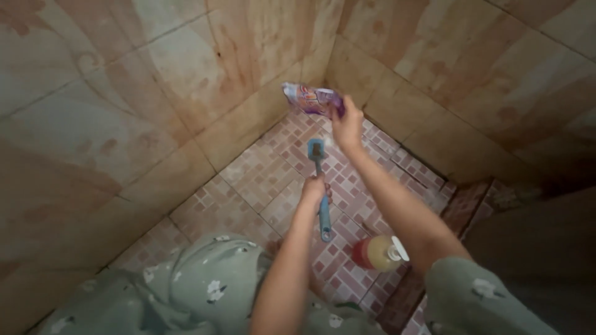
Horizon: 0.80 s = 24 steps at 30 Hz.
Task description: Scrubbing the bathroom floor using a brush and cleaning solution.
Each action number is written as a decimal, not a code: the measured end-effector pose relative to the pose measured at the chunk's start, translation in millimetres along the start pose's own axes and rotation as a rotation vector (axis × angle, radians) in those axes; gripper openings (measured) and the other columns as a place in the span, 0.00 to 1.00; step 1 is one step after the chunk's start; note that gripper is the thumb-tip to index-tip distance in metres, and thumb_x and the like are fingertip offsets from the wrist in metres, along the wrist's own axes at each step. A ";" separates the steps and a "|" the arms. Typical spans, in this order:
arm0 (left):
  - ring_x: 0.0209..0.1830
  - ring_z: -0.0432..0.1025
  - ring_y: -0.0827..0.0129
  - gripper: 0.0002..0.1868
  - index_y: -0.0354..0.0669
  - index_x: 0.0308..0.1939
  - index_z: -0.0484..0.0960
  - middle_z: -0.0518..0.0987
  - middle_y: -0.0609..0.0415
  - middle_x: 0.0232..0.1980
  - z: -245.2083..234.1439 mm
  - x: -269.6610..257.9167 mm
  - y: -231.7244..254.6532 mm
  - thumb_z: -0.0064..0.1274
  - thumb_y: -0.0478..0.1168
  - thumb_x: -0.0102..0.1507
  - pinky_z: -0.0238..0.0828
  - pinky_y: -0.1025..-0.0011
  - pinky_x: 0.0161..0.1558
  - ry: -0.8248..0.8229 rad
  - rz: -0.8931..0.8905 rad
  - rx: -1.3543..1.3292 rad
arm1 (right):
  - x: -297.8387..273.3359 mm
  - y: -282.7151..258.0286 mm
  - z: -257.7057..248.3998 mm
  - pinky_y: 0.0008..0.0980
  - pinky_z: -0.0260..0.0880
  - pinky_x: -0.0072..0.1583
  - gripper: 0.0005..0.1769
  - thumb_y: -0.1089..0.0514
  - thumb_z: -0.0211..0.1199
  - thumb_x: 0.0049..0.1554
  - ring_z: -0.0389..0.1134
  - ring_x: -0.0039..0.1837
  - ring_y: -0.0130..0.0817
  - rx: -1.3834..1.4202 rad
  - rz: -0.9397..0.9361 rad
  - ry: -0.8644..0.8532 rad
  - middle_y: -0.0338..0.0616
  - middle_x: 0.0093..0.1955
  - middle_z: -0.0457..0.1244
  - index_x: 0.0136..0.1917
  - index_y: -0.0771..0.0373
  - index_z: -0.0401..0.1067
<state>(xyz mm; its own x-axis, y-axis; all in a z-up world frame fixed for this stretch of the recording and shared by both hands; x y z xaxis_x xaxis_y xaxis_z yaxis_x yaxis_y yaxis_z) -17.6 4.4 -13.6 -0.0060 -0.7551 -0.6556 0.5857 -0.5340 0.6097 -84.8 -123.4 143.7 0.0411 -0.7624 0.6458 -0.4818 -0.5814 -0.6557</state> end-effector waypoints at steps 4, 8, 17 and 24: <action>0.17 0.63 0.65 0.16 0.39 0.38 0.67 0.66 0.51 0.24 -3.9 10.6 -1.3 0.44 0.49 0.71 0.59 0.63 0.17 -0.060 0.006 0.029 | 19.0 35.0 -36.2 0.40 0.68 0.41 0.09 0.65 0.67 0.59 0.68 0.36 0.40 -0.067 0.039 0.070 0.56 0.36 0.67 0.53 0.67 0.74; 0.16 0.62 0.66 0.14 0.41 0.37 0.70 0.67 0.53 0.23 -3.3 4.8 -9.3 0.45 0.48 0.70 0.61 0.63 0.17 -0.038 0.017 0.078 | 23.7 71.6 -79.6 0.44 0.68 0.42 0.07 0.64 0.67 0.60 0.70 0.39 0.50 -0.206 0.104 0.171 0.59 0.38 0.67 0.51 0.68 0.72; 0.17 0.66 0.65 0.17 0.39 0.35 0.70 0.70 0.53 0.24 -10.5 12.4 2.9 0.46 0.49 0.70 0.66 0.64 0.18 0.016 0.098 0.130 | -50.4 97.6 -146.0 0.47 0.71 0.44 0.08 0.66 0.67 0.57 0.72 0.44 0.57 -0.350 0.159 0.011 0.61 0.42 0.68 0.49 0.69 0.72; 0.18 0.62 0.71 0.09 0.47 0.43 0.66 0.67 0.57 0.25 -11.7 24.0 18.1 0.45 0.47 0.70 0.58 0.69 0.18 -0.085 -0.026 -0.114 | -113.0 67.7 -169.5 0.40 0.75 0.49 0.07 0.65 0.63 0.58 0.77 0.48 0.48 -0.122 0.236 -0.195 0.56 0.45 0.71 0.51 0.65 0.73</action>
<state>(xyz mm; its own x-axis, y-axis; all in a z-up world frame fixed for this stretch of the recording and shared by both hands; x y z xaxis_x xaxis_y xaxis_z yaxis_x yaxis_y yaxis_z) 2.3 -18.9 -23.5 -0.0885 -0.7734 -0.6277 0.6728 -0.5111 0.5349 -270.4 -28.4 92.6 0.0768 -0.9189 0.3870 -0.5984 -0.3529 -0.7193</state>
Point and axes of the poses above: each hand's wrist, its own x-axis towards the middle knuckle, its own z-axis out of the palm, y = z × x, the point moved 2 cm from there along x, towards the middle knuckle
